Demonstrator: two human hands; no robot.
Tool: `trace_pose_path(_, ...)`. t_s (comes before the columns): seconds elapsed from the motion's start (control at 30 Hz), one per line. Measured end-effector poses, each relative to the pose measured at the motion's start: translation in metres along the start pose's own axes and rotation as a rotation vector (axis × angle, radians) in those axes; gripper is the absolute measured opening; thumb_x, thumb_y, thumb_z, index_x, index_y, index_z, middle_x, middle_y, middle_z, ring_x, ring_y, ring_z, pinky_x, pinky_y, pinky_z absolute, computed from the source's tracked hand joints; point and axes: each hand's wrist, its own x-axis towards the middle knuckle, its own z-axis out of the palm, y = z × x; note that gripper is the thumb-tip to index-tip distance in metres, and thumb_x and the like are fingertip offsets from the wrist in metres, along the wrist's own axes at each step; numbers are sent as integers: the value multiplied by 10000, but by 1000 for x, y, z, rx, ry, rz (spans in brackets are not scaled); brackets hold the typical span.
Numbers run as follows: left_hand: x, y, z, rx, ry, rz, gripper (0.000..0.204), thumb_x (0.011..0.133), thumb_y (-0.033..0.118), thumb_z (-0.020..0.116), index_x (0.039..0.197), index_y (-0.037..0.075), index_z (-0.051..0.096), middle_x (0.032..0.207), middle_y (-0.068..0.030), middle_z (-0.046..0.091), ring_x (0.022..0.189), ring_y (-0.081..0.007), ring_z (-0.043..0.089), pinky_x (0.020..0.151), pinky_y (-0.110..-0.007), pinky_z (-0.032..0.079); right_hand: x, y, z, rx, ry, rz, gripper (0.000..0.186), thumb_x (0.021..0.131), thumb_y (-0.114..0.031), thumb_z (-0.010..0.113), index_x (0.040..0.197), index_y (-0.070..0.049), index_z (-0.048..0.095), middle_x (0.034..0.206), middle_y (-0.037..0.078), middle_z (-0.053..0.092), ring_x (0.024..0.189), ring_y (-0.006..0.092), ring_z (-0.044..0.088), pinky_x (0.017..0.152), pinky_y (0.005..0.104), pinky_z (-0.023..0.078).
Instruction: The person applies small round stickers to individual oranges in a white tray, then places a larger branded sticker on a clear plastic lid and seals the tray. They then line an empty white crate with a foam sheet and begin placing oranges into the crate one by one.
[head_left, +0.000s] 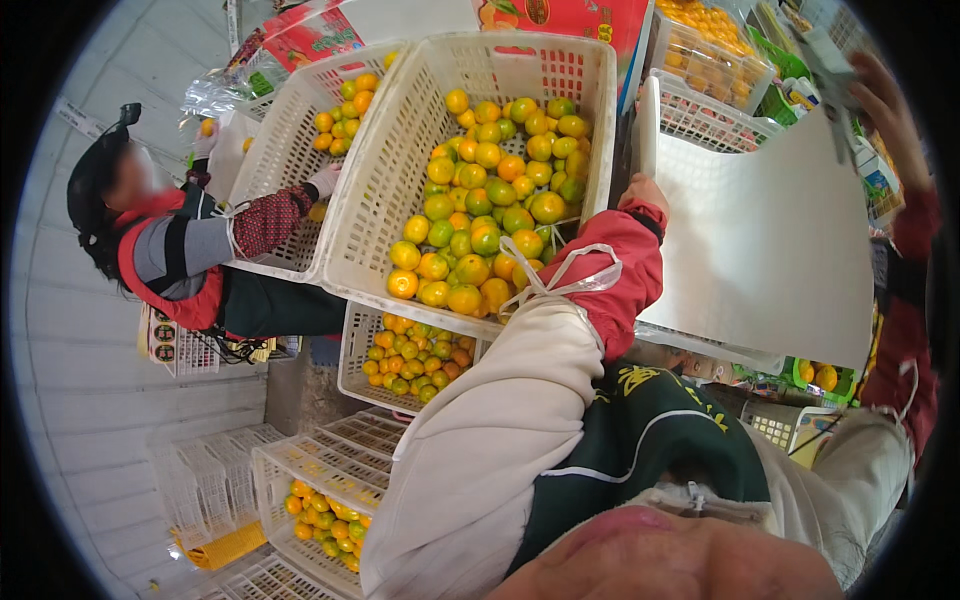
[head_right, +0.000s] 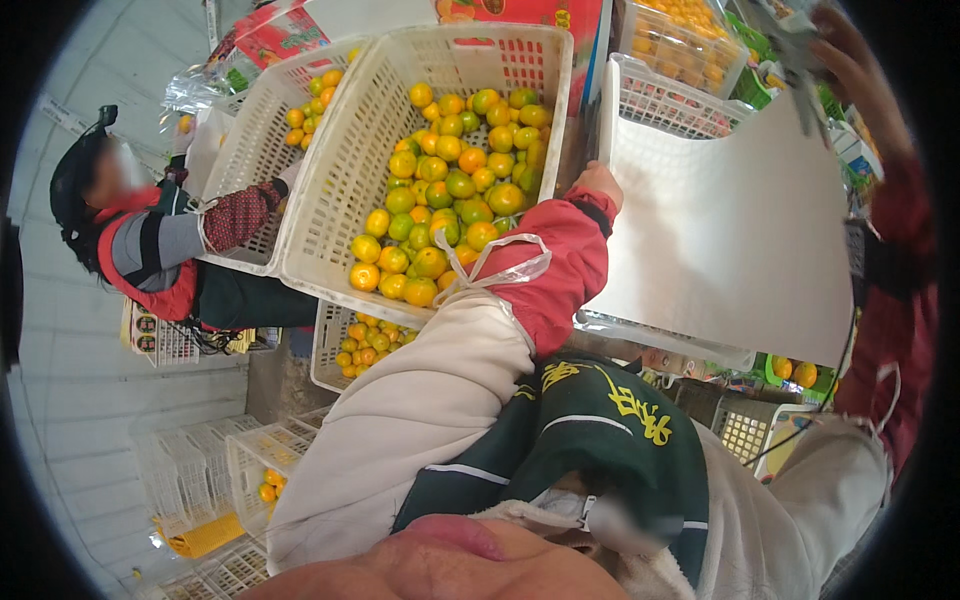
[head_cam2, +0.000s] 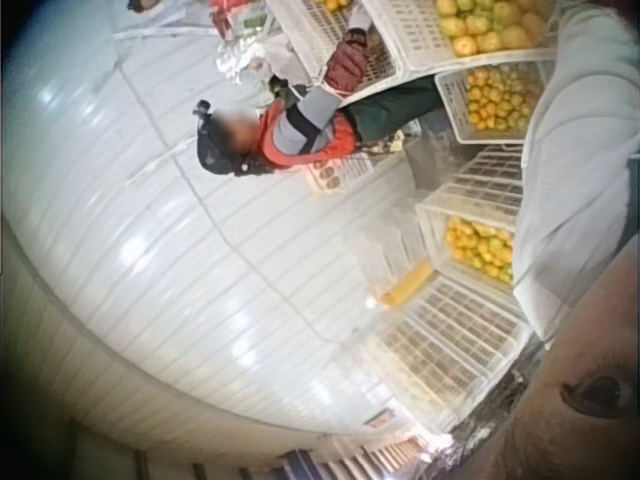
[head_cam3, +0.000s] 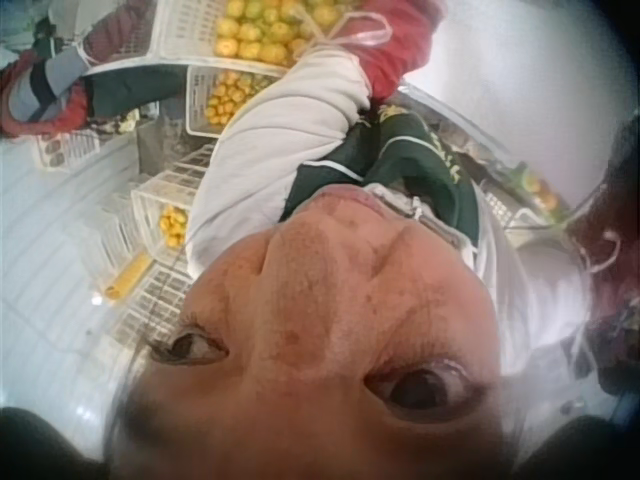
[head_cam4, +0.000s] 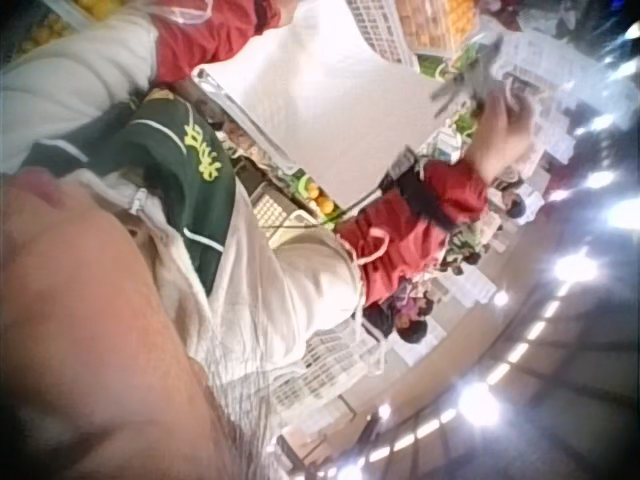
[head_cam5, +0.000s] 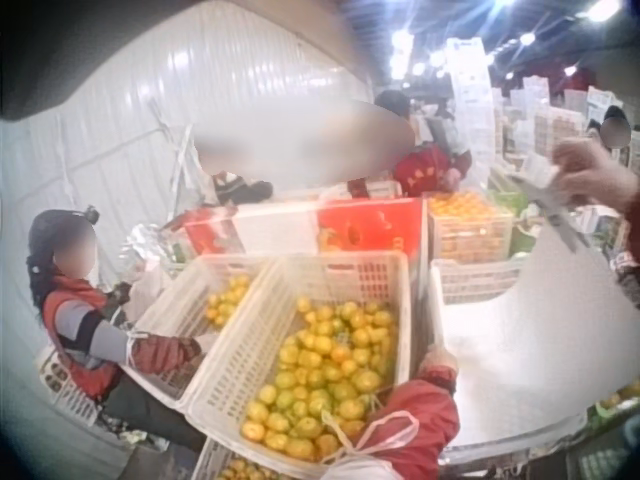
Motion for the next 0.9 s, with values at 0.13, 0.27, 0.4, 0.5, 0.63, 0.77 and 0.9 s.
trace_pose_path(0.13,-1,1,-5,-25,-12,-28,298,844,125,597,1092,-28,540,1025,-221,677,968,-364,674,815,-436,551,61,-21,113,-237,103,-391,314,835,-135,597,1137,-49,574,874,134,667,763,243,651,686,357,491)
trace_pose_path(0.27,-5,2,-11,29,-5,1,271,846,120,592,1079,-12,547,1034,-223,675,987,-366,667,848,-418,542,104,9,204,-267,135,-430,249,813,-161,609,1027,-34,619,830,171,654,747,290,640,708,389,493)
trace_pose_path(0.4,-2,-2,-12,0,-56,-8,340,845,140,514,1134,-40,526,1095,-292,630,1040,-425,618,929,-479,480,130,60,267,-208,-29,-228,203,778,-180,603,913,-54,688,846,171,682,800,333,664,738,415,512)
trace_pose_path(0.5,1,-4,-12,25,-81,31,307,835,85,475,1098,-53,549,1057,-325,620,1034,-465,594,920,-492,470,137,93,293,-245,13,-175,226,759,-182,592,925,-77,704,838,179,683,810,344,671,739,430,523)
trace_pose_path(0.63,-2,-2,-13,116,-85,48,318,841,85,492,1123,-57,526,1060,-321,621,1039,-465,592,919,-491,471,146,106,308,-157,28,-176,229,756,-177,578,924,-83,703,858,188,681,837,367,662,754,435,524)
trace_pose_path(0.77,-6,-1,-14,113,-67,73,283,842,77,503,1091,-58,514,1022,-333,624,999,-476,606,891,-499,489,153,91,315,-99,16,-167,218,751,-183,579,906,-94,703,878,191,681,852,375,658,763,443,522)
trace_pose_path(0.9,-3,-4,-11,136,-52,65,314,855,146,558,1098,-50,521,987,-315,635,956,-472,611,863,-505,488,161,60,314,-171,-76,-122,227,773,-198,588,928,-86,712,926,215,680,915,390,654,795,450,525)
